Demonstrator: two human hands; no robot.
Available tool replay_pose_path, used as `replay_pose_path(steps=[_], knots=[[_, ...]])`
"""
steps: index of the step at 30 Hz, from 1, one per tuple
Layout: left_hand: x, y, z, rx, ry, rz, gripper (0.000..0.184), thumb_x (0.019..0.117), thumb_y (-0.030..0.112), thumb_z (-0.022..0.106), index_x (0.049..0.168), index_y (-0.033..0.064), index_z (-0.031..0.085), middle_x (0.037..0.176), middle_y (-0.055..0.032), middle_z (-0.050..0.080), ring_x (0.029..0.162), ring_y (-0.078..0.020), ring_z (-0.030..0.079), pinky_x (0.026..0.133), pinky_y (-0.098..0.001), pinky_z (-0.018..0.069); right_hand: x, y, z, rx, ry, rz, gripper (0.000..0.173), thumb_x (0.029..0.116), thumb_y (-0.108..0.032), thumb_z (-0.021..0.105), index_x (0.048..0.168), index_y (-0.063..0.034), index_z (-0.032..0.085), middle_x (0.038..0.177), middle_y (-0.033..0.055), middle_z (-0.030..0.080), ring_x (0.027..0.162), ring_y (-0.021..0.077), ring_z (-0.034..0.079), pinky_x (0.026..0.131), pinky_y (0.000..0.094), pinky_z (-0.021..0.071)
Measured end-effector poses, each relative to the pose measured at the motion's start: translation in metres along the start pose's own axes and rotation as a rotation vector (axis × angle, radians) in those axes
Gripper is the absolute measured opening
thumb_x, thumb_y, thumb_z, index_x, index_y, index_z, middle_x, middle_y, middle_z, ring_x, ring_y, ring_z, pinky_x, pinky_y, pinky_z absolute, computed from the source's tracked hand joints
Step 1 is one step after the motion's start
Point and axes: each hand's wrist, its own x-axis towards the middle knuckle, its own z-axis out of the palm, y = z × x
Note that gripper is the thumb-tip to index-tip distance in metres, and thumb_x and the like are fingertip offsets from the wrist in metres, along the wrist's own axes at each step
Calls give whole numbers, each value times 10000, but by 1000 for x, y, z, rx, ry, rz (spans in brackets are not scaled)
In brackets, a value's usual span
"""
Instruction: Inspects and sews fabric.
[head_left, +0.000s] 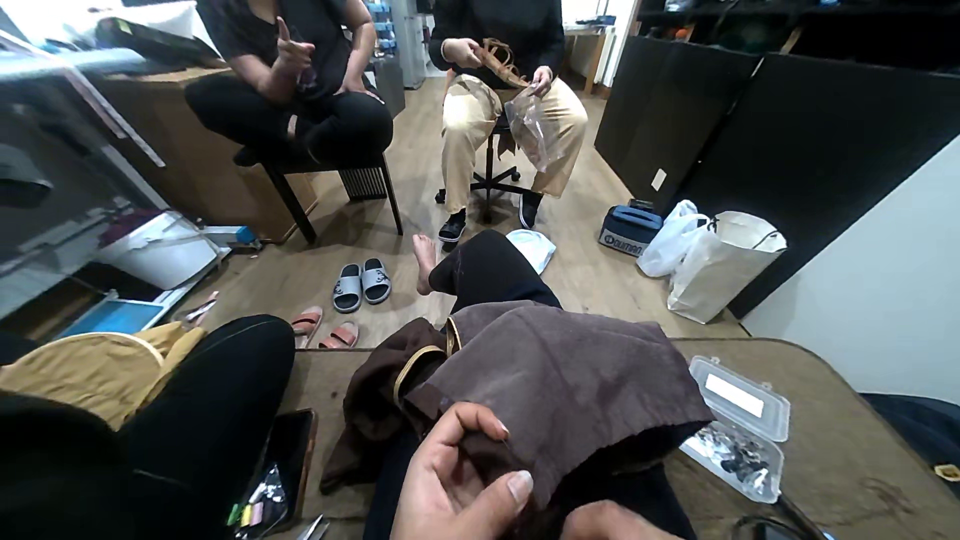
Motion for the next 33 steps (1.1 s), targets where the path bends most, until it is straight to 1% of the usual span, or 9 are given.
replay_pose_path(steps=[4,8,16,18,20,23,26,29,33], knots=[[-1,0,0,86,-28,52,332,877,-86,683,1157,92,667,1056,64,731,884,-29,701,790,-234,607,0,10,-8,-249,392,-74,200,1019,-244,651,974,-49,657,950,98,728,992,142,684,946,284,517],[-2,-1,2,129,-90,83,296,911,-55,677,1180,70,682,1081,59,743,899,-27,707,812,-237,608,10,8,-3,-166,360,-61,227,968,-244,730,1064,-38,723,1006,104,734,1027,137,669,948,246,512],[-3,-3,2,374,-140,230,230,919,-39,695,1147,-19,712,1092,-14,764,960,-37,721,877,-251,608,15,8,0,-96,335,-43,130,988,-101,648,916,1,687,900,118,725,922,93,694,851,191,551],[-2,-5,1,420,-159,262,209,928,-28,694,1136,-30,712,1080,-33,767,958,-34,720,880,-238,603,16,9,-2,42,311,16,126,997,-84,599,937,18,642,900,115,713,897,101,697,810,235,570],[-1,-6,0,471,-149,294,194,932,-18,696,1125,-26,721,1068,-43,770,949,-35,721,873,-231,600,18,7,-5,279,338,81,50,1005,-51,594,1043,-60,563,937,1,727,902,69,727,822,275,619],[-1,-4,-1,490,-115,289,191,914,-2,722,1105,-18,727,1045,-41,770,921,-36,722,846,-234,605,21,7,-13,665,330,153,214,1013,6,537,1147,-161,540,959,-67,717,851,107,745,812,346,652],[-1,-4,-1,458,-96,265,184,897,105,780,1057,37,720,994,21,760,882,-8,702,807,-220,595,22,9,-15,839,223,177,180,1027,-56,487,1107,-181,588,908,-91,657,698,18,623,632,223,553],[-3,-1,2,355,-65,192,81,921,43,719,1002,44,712,933,53,738,800,19,680,725,-183,587,18,11,-12,471,170,33,112,1021,-181,622,1103,-105,620,909,-62,598,718,-72,515,613,99,424],[0,1,0,119,-81,34,109,962,50,654,996,114,735,915,87,737,792,22,672,719,-185,571,18,12,-1,-80,270,-150,241,902,-174,787,1055,-11,696,796,115,590,705,100,538,636,143,434]])
